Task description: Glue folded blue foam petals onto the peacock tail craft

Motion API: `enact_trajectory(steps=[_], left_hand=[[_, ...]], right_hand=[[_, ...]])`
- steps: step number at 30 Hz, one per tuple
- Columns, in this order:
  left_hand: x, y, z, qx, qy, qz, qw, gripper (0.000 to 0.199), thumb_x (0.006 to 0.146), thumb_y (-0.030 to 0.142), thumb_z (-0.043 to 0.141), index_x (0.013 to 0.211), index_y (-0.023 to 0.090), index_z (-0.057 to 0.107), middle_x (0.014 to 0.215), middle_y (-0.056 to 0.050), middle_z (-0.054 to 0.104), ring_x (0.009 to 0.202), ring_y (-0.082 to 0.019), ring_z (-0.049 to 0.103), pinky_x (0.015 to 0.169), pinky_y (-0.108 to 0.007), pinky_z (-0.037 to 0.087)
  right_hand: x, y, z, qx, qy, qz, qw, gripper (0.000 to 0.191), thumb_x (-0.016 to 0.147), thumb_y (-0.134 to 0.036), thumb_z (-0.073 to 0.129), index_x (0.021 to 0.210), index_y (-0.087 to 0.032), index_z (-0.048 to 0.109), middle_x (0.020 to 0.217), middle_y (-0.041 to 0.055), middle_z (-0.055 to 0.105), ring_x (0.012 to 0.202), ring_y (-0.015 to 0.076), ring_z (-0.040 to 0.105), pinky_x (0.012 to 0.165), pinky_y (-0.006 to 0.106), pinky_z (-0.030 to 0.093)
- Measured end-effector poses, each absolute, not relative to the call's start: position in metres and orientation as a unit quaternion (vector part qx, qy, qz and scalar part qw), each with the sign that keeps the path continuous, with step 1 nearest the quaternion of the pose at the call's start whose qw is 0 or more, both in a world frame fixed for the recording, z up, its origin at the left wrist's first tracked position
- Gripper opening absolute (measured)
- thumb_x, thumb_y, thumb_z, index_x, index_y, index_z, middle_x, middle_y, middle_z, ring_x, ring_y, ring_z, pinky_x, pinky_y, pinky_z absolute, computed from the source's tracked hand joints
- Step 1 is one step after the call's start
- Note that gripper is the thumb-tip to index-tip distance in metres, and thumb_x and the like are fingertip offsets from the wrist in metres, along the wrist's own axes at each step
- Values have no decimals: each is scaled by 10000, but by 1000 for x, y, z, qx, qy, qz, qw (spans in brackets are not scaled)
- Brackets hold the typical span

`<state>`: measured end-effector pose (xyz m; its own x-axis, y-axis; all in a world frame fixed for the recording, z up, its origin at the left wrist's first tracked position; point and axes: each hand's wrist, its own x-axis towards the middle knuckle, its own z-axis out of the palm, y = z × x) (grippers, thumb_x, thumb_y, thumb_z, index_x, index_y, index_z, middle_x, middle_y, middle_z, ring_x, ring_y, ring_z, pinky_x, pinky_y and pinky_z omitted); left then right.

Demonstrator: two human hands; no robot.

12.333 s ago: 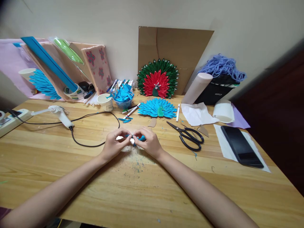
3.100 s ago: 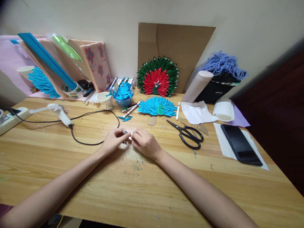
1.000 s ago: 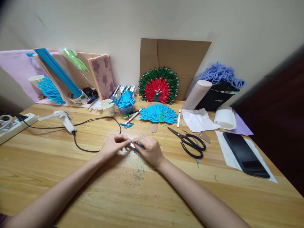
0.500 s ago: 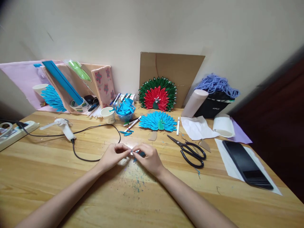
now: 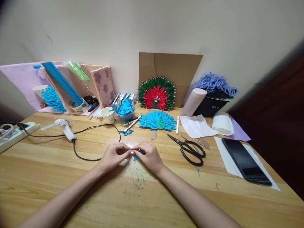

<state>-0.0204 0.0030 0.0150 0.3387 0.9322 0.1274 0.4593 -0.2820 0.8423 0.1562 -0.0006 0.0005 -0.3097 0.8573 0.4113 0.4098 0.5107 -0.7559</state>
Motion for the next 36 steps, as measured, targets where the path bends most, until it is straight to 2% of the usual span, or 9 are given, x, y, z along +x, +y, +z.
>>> enact_trajectory(steps=[10,19,24,28,32,36], left_hand=[[-20,-1,18,803,470,298,213,98,751,204,543,707,168,624,669,-10,573,659,-119,496,606,-224,364],[-17,3,17,818,453,305,180,57,728,194,563,684,159,570,664,-4,554,652,-120,479,603,-232,353],[-19,3,17,797,453,319,240,108,763,254,541,744,166,602,692,-14,579,659,-126,499,608,-236,370],[-19,5,18,713,479,335,387,245,796,346,499,854,151,636,770,-53,629,669,-138,545,609,-242,407],[-19,6,19,613,486,349,516,280,752,374,549,777,109,639,703,-64,633,625,-141,557,564,-234,423],[-19,7,20,575,500,366,534,274,705,372,596,733,102,639,658,-51,624,574,-128,545,524,-221,416]], right_hand=[[153,-4,0,-433,-784,231,381,65,794,-224,558,762,-195,607,712,15,624,674,142,572,636,252,430],[152,-4,0,-446,-781,254,356,44,804,-216,520,785,-185,545,720,14,575,676,142,542,619,245,416],[154,-3,-1,-445,-772,266,367,29,807,-203,520,788,-186,533,726,10,563,675,139,533,623,244,412],[156,-2,-1,-460,-752,264,391,41,819,-198,508,791,-185,535,739,14,561,677,139,532,626,247,418],[157,-2,-2,-463,-749,261,396,55,831,-214,500,805,-185,539,755,20,568,696,143,539,640,255,426],[155,-3,-2,-460,-753,253,397,74,837,-224,495,810,-183,550,764,27,581,718,151,549,659,267,435]])
